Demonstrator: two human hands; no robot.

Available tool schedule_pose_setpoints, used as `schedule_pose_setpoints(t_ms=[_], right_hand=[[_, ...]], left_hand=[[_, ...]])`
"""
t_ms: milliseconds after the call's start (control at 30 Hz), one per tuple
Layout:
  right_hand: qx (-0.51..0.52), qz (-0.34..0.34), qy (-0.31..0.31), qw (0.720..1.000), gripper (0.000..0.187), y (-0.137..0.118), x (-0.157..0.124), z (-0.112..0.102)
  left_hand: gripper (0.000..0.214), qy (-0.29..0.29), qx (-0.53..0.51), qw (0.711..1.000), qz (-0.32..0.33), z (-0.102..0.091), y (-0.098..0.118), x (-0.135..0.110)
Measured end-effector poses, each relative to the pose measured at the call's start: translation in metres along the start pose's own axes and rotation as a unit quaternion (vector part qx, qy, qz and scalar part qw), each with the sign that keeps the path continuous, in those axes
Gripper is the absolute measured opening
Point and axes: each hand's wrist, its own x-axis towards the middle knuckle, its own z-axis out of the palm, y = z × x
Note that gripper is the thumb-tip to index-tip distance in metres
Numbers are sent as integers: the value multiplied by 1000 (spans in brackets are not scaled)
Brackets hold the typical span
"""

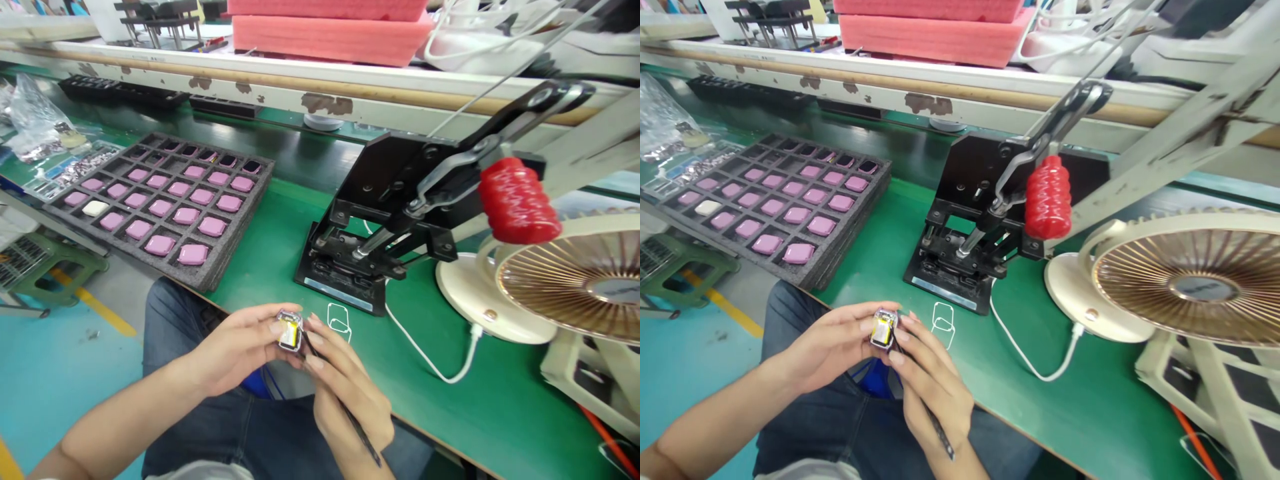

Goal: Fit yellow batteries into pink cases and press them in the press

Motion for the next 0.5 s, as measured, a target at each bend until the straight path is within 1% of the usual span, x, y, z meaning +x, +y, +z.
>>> schedule_pose_setpoints(t_ms=[67,200,267,333,400,500], right_hand=[[4,9,22,1000,48,-2,-1,1],[11,36,102,994,40,-9,0,0],[-11,57,131,990,38,-12,2,-6],[-62,79,142,985,37,-12,8,-13],[-112,100,124,981,36,-9,15,-23],[-147,126,33,980,27,0,26,-38]], left_hand=[[32,12,-30,999,-8,1,2,3],[29,52,-55,996,-43,-1,5,9],[31,68,-70,993,-60,-2,6,12],[33,77,-81,991,-72,-3,7,13],[32,78,-81,991,-78,-3,7,13],[32,82,-58,993,-67,-2,7,12]])
